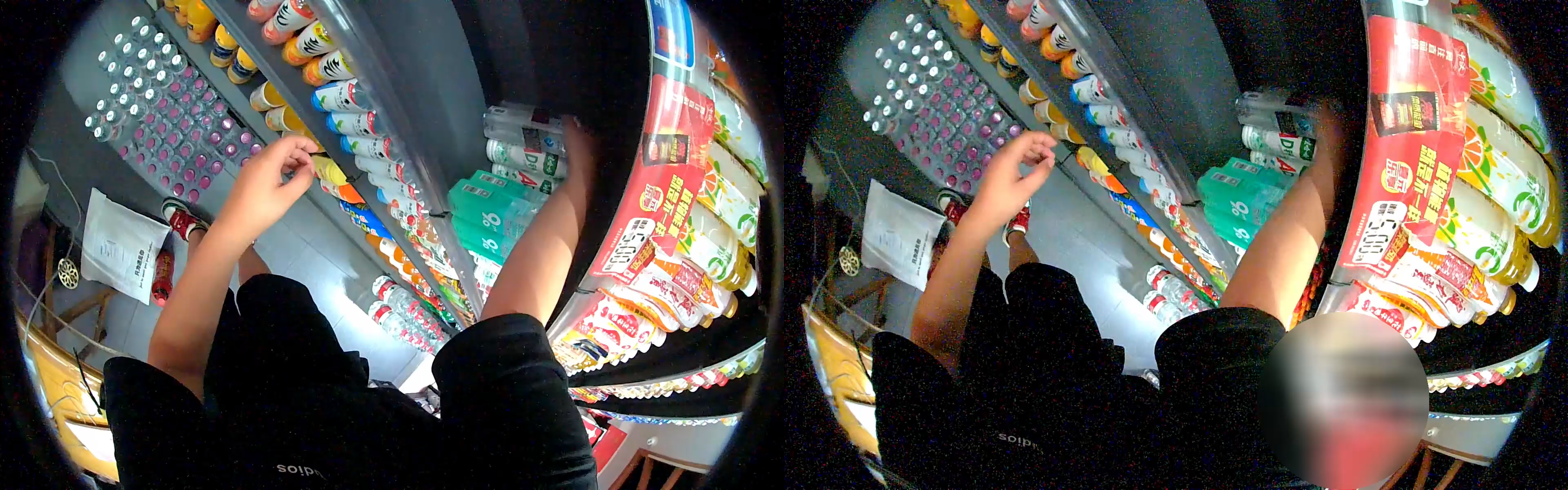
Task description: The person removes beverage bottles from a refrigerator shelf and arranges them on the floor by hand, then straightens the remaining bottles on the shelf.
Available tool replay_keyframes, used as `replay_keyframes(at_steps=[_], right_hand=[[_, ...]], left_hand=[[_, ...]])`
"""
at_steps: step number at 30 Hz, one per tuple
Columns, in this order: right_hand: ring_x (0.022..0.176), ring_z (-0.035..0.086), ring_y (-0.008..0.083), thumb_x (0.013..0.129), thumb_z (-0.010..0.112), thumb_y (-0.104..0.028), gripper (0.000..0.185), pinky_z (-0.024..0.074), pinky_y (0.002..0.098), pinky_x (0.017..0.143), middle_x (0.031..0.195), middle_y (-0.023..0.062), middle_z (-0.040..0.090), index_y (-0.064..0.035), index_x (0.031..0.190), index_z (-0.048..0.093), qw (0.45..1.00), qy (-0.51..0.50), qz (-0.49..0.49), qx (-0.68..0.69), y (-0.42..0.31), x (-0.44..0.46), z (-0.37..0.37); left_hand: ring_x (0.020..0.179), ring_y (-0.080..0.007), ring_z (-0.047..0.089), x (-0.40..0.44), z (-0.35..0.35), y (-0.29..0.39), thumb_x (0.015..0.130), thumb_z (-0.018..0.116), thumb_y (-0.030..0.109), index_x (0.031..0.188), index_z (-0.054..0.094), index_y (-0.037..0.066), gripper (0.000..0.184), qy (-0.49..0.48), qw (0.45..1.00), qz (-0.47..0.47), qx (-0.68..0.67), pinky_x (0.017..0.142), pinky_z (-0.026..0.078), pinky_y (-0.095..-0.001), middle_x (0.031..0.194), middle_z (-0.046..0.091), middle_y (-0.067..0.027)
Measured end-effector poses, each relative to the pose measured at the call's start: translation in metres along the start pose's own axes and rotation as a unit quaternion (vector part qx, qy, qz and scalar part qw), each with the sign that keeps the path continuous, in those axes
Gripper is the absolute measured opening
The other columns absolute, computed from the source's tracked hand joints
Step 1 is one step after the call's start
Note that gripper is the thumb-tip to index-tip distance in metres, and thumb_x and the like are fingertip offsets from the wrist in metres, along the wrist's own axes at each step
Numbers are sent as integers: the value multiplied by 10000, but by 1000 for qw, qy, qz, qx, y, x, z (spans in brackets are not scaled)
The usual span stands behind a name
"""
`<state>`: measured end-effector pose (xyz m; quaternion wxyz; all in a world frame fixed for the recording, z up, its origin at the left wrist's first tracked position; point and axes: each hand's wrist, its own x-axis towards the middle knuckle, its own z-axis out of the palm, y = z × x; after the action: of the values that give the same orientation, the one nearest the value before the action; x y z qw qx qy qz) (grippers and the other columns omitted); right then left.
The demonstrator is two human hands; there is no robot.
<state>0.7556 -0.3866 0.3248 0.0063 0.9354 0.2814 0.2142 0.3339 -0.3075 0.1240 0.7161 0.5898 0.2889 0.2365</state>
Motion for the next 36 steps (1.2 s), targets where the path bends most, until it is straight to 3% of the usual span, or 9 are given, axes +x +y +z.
replay_keyframes(at_steps=[3, 6, 11, 16, 18, 19, 22, 25, 36], right_hand=[[1015, 544, 281, 695, 701, -304, 536, 407, 365, 879, 1039, 189, 583, 23, 1090, 543, 995, 38, -70, 58, 21, 4, 9], [862, 560, 227, 656, 740, -267, 449, 441, 340, 783, 941, 121, 589, 3, 970, 567, 965, -41, 71, 249, -32, -63, -44], [818, 561, 325, 620, 738, -143, 320, 476, 392, 707, 841, 139, 542, -83, 893, 581, 975, 83, -152, 137, -140, -190, -64], [793, 566, 266, 594, 707, -73, 537, 489, 340, 661, 933, 145, 554, -34, 1101, 535, 961, 70, -189, 188, -161, -207, -76], [663, 561, 153, 647, 657, -81, 519, 465, 252, 565, 929, 119, 572, 12, 1140, 522, 837, -132, -94, 523, -153, -196, -85], [567, 564, 128, 746, 562, -113, 451, 389, 186, 432, 910, 146, 582, 64, 1156, 492, 825, -98, -61, 553, -145, -183, -85], [635, 581, 166, 783, 566, -214, 373, 410, 245, 472, 925, 122, 586, -41, 1111, 529, 885, 49, 151, 437, -113, -118, -66], [658, 583, 188, 755, 612, -273, 356, 465, 306, 573, 853, 63, 606, -77, 1047, 555, 860, -30, 342, 377, -90, -64, -54], [744, 579, 235, 716, 639, -349, 424, 464, 346, 649, 944, 60, 589, -103, 1052, 562, 982, -26, 103, 156, -25, 21, -6]], left_hand=[[840, -138, 578, -3, 2, 2, 805, 587, 51, 1026, 542, 38, 227, -13, 999, -27, -10, 754, 446, -274, 891, 606, -59], [836, -133, 575, -2, 9, 19, 784, 610, 57, 1024, 547, 44, 249, -20, 999, -8, -25, 737, 453, -279, 904, 607, -52], [957, -309, 559, 38, 57, 80, 685, 669, 86, 1184, 502, 134, 528, -18, 961, 257, 100, 786, 480, -374, 1120, 533, -117], [1005, -332, 539, 66, 74, 91, 738, 553, 118, 1133, 506, 118, 397, 43, 952, 290, 85, 819, 469, -378, 1129, 523, -126], [992, -322, 546, 67, 71, 84, 737, 617, 103, 1046, 526, 87, 323, 46, 961, 266, 51, 811, 466, -354, 1135, 525, -121], [998, -316, 545, 64, 67, 83, 735, 641, 98, 1012, 531, 77, 300, 51, 966, 250, 37, 815, 461, -348, 1142, 523, -121], [978, -287, 543, 60, 64, 67, 714, 681, 80, 875, 508, 48, 238, 99, 965, 239, 31, 817, 442, -334, 1094, 525, -134], [952, -269, 526, 43, 59, 67, 693, 689, 71, 814, 472, 39, 250, 125, 967, 220, 15, 830, 419, -322, 1042, 512, -133], [1018, -295, 488, 16, 41, 66, 683, 718, 86, 829, 407, 53, 345, 45, 984, 168, 38, 861, 401, -340, 1120, 448, -150]])
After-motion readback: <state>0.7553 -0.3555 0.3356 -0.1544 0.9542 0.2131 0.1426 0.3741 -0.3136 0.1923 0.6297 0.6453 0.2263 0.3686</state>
